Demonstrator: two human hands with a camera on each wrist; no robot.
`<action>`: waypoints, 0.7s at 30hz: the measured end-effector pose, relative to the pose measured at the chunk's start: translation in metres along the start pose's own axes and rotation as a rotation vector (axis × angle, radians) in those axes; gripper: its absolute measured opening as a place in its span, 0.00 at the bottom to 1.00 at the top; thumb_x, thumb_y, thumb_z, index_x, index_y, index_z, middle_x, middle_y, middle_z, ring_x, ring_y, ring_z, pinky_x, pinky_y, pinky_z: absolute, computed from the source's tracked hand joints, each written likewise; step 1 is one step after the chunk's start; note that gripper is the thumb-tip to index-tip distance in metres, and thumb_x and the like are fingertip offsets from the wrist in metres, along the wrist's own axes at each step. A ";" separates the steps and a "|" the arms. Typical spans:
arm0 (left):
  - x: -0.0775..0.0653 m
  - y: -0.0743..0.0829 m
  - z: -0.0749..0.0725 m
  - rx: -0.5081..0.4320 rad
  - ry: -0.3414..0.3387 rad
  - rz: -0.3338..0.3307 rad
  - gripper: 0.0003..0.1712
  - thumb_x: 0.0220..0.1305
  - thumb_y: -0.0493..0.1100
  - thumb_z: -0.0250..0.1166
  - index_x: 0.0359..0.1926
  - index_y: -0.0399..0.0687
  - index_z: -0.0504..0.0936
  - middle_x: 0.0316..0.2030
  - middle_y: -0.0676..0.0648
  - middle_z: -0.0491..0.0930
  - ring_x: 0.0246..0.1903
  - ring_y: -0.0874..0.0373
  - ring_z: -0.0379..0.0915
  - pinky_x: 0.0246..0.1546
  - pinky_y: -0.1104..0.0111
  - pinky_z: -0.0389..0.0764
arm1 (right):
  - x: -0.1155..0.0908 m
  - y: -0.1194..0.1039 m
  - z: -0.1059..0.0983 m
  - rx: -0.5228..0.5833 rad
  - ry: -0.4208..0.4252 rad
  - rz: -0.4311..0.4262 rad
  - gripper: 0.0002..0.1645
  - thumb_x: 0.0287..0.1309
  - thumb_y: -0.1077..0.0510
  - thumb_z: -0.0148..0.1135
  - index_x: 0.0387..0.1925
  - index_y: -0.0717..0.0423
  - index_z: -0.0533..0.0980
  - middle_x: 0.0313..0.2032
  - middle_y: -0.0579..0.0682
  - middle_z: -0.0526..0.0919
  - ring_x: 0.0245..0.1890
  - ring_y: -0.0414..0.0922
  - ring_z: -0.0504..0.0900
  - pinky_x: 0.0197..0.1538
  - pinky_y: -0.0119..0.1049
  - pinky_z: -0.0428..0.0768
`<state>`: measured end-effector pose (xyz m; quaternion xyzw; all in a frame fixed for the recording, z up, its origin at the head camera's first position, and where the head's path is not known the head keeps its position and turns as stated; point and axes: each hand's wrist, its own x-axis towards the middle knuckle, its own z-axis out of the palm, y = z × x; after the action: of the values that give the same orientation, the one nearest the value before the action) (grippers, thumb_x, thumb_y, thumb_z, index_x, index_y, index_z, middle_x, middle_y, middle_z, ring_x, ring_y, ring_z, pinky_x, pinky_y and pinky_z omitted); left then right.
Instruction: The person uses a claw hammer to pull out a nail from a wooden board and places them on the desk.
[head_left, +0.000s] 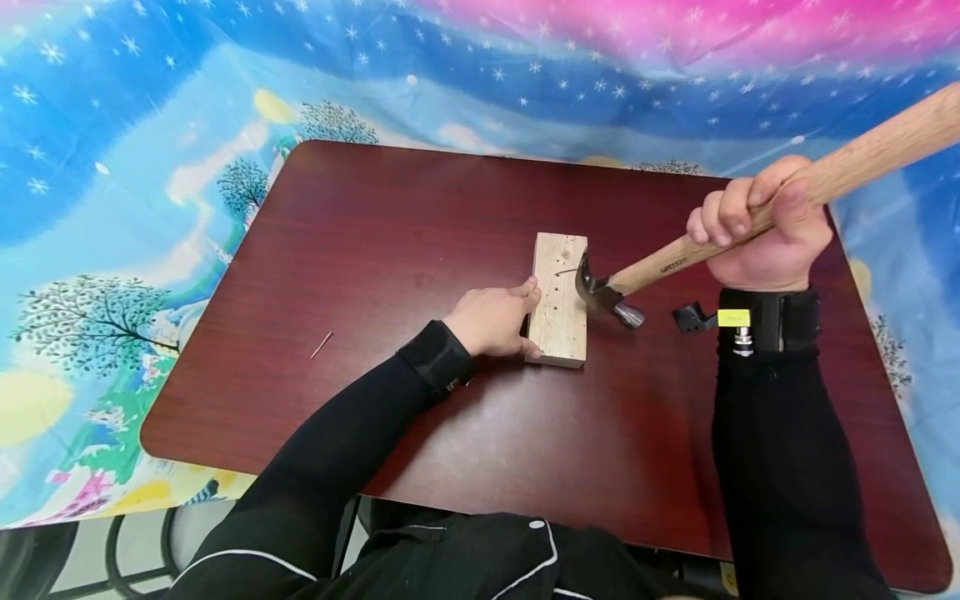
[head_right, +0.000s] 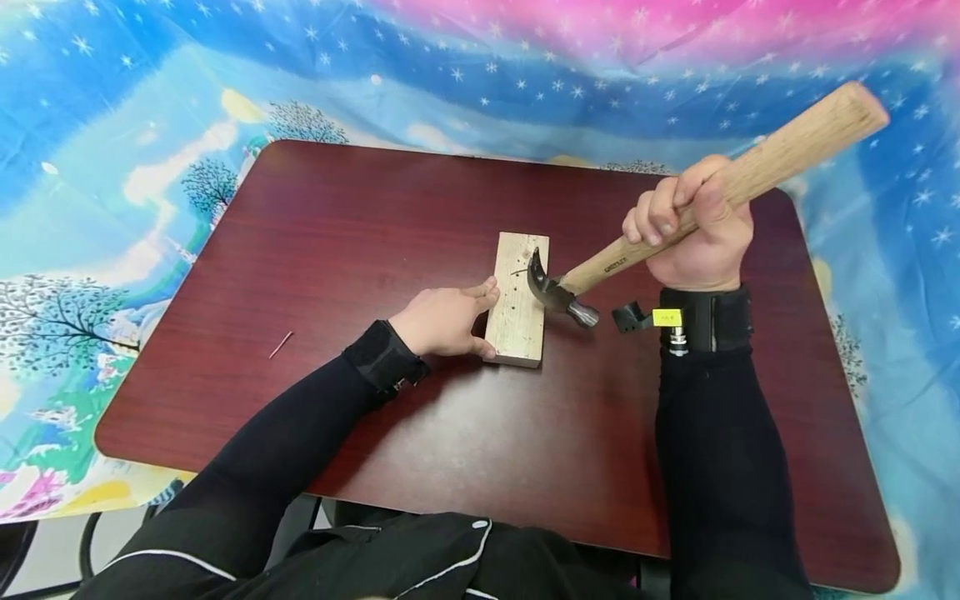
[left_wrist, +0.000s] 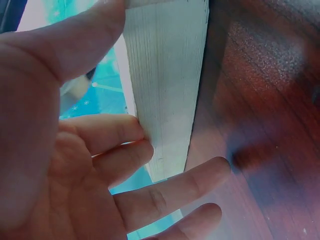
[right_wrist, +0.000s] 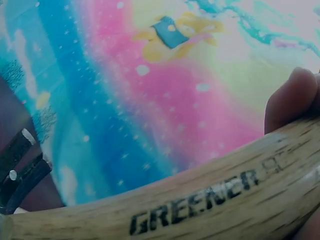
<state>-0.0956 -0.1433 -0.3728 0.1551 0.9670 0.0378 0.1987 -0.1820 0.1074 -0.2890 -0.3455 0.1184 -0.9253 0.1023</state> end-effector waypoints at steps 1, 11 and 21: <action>0.000 0.000 0.000 0.000 -0.001 0.000 0.59 0.57 0.74 0.65 0.80 0.56 0.50 0.77 0.54 0.44 0.70 0.53 0.59 0.51 0.53 0.75 | 0.001 -0.002 0.004 -0.004 -0.004 -0.004 0.24 0.54 0.65 0.66 0.24 0.70 0.57 0.11 0.55 0.55 0.12 0.49 0.55 0.20 0.45 0.60; 0.000 -0.002 0.004 -0.041 0.033 0.002 0.58 0.56 0.74 0.65 0.80 0.58 0.51 0.77 0.57 0.43 0.70 0.53 0.58 0.54 0.51 0.72 | 0.007 -0.015 0.035 0.077 0.180 -0.193 0.42 0.74 0.34 0.15 0.22 0.65 0.55 0.08 0.52 0.53 0.07 0.48 0.54 0.13 0.44 0.58; -0.015 -0.019 -0.002 -0.185 0.272 0.066 0.52 0.64 0.65 0.65 0.78 0.45 0.56 0.76 0.46 0.53 0.72 0.53 0.54 0.60 0.57 0.71 | 0.000 -0.016 0.066 0.088 0.092 -0.220 0.47 0.62 0.26 0.06 0.23 0.63 0.54 0.11 0.48 0.51 0.08 0.46 0.53 0.13 0.42 0.59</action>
<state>-0.0886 -0.1663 -0.3676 0.1613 0.9717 0.1541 0.0781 -0.1396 0.1128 -0.2361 -0.3087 0.0436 -0.9501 0.0099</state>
